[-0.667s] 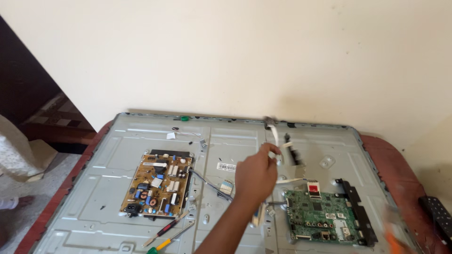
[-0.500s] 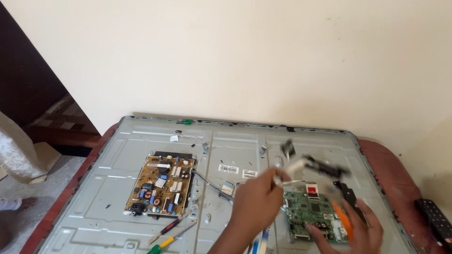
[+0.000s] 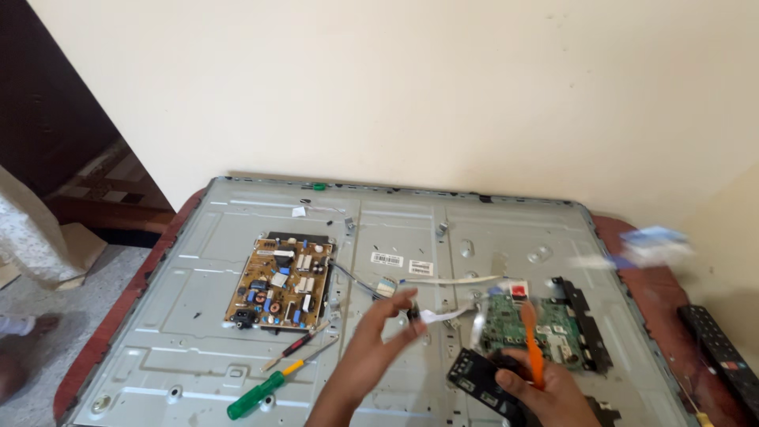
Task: The person cleans a small black electronic component with an orange toothbrush, then uses a green screwdriver to tighten screws on the component and a larger circuit board. The person works on the back of a disassembled television set.
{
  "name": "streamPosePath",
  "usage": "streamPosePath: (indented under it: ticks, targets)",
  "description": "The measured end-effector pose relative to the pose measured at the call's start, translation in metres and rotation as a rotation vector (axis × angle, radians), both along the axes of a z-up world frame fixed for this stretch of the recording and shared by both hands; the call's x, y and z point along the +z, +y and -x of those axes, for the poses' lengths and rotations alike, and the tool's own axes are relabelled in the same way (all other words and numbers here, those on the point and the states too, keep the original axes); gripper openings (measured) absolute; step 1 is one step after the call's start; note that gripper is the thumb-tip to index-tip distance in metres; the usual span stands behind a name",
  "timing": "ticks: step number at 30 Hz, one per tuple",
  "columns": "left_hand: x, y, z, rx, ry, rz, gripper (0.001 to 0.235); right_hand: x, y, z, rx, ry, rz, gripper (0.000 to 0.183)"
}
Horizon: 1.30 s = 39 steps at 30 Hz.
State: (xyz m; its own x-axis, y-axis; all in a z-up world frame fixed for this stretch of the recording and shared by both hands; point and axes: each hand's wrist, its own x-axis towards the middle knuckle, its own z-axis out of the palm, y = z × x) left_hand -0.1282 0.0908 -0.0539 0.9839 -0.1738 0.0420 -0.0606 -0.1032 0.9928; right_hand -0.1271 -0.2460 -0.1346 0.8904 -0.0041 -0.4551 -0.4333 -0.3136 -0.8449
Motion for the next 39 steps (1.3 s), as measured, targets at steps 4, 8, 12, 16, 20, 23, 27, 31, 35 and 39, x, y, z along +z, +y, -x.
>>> streamPosePath:
  ticks: [4, 8, 12, 16, 20, 23, 27, 31, 35, 39]
  targets:
    - [-0.047, -0.015, 0.021, -0.087, -0.471, -0.18, 0.051, 0.011, 0.022, 0.009, 0.012, 0.052, -0.218, 0.069]
    - [-0.086, -0.035, 0.025, -0.137, 0.222, 0.241, 0.031, 0.031, 0.029, 0.014, 0.079, 0.129, -0.078, 0.058]
    - [-0.102, -0.034, 0.025, -0.052, 0.431, 0.325, 0.032, 0.024, 0.027, 0.019, 0.182, 0.007, -0.094, 0.055]
    - [-0.094, -0.029, 0.024, 0.05, 0.461, 0.349, 0.034, -0.002, 0.037, 0.016, 0.19, -0.075, -0.111, 0.046]
    - [-0.088, -0.025, 0.027, 0.1, 0.654, 0.316, 0.039, -0.012, 0.042, 0.02, 0.147, 0.091, 0.256, 0.043]
    - [-0.095, -0.022, 0.027, 0.047, 0.654, 0.287, 0.04, -0.003, 0.047, 0.024, 0.257, -0.038, 0.461, 0.041]
    - [-0.119, -0.02, 0.032, -0.039, 0.615, 0.115, 0.041, 0.014, 0.058, 0.027, 0.308, 0.042, 0.472, 0.037]
    - [-0.131, -0.025, 0.04, 0.022, 0.111, -0.327, 0.048, 0.022, 0.066, 0.031, 0.417, 0.012, 0.647, 0.036]
    - [-0.108, -0.024, 0.046, -0.028, 0.121, -0.689, 0.049, 0.016, 0.076, 0.036, 0.437, -0.22, 0.738, 0.036]
    - [-0.078, -0.027, 0.054, -0.023, 0.02, -0.884, 0.057, 0.014, 0.069, 0.037, 0.312, -0.283, 0.658, 0.047]
